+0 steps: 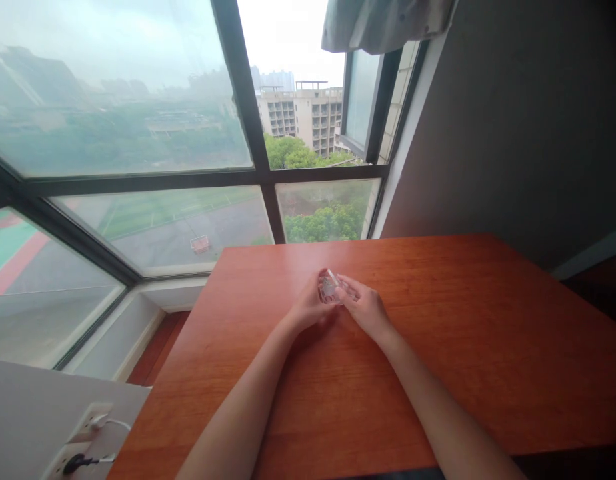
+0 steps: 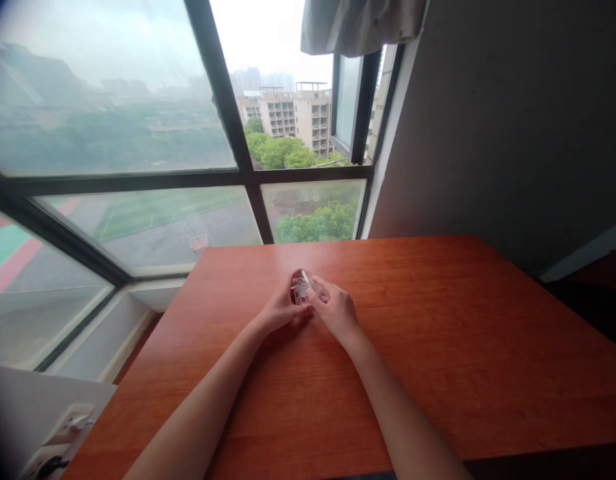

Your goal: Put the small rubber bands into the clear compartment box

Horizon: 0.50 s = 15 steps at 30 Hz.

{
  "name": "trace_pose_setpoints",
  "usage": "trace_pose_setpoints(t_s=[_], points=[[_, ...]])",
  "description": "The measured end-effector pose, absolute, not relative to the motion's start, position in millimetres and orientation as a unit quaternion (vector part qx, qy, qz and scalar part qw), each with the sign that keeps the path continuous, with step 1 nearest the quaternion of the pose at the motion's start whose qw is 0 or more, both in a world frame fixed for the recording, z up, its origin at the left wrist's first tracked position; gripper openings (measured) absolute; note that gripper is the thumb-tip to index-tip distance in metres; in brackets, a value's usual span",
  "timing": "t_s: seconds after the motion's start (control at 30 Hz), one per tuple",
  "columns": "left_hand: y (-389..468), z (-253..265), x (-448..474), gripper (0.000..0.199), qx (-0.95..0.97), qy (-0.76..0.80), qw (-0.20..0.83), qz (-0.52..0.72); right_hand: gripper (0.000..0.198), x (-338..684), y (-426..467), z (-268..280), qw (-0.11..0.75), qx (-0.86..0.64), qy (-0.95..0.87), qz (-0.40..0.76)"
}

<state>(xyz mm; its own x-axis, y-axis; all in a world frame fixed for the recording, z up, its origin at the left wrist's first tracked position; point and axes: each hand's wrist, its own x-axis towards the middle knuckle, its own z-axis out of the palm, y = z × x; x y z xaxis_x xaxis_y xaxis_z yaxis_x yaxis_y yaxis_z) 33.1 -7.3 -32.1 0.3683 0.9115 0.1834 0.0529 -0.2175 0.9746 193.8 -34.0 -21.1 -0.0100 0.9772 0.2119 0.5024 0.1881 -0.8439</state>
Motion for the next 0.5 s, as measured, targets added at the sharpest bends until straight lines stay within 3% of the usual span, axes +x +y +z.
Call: trace_pose_setpoints(t_s=[0.1,0.3,0.5], points=[[-7,-28,28,0.077,0.647,0.384,0.509,0.418,0.044,199,-28,-29,0.452,-0.555,-0.607,0.345],[-8,-9,4,0.075,0.617,0.426,0.543,0.377,0.048,203,-22,-35,0.448,-0.612,-0.56,0.333],[-6,16,-45,0.075,0.654,0.504,0.455,0.333,0.043,201,-25,-31,0.429,-0.618,-0.578,0.317]])
